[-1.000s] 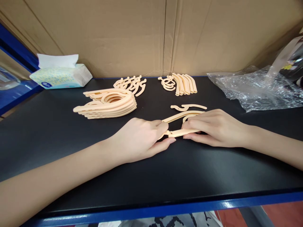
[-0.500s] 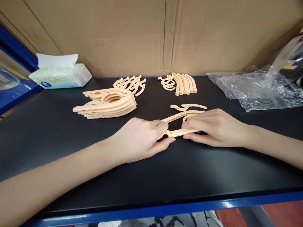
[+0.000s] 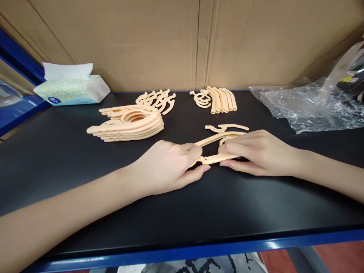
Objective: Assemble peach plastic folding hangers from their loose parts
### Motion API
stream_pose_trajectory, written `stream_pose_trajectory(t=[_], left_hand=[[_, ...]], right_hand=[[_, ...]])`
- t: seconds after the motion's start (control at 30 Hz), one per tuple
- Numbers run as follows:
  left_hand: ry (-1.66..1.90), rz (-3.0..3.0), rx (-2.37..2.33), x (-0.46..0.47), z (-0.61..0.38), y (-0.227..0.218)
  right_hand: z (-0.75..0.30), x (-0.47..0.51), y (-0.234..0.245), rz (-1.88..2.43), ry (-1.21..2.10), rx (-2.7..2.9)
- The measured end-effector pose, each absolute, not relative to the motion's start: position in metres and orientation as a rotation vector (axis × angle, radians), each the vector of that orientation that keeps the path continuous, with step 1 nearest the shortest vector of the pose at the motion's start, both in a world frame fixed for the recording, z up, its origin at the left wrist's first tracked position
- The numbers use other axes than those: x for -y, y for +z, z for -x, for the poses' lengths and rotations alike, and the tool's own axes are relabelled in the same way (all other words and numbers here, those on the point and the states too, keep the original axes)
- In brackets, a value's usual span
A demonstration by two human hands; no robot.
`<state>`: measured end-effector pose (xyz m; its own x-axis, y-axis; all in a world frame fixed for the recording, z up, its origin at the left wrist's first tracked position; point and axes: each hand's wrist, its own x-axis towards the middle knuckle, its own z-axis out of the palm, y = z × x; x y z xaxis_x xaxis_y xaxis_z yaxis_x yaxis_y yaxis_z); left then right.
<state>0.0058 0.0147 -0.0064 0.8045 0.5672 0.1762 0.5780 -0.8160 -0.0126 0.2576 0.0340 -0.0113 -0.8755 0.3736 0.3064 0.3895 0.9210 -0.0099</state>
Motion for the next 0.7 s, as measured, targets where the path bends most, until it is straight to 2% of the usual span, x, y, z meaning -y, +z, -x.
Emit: stream_pose_trajectory(t=[0.7], left_hand=[[-0.216, 2.907, 0.911, -0.0144, -0.0066, -0.0053]], right_hand=[[-0.2575, -0.0344, -0.0124, 0.597, -0.033, 2.779]])
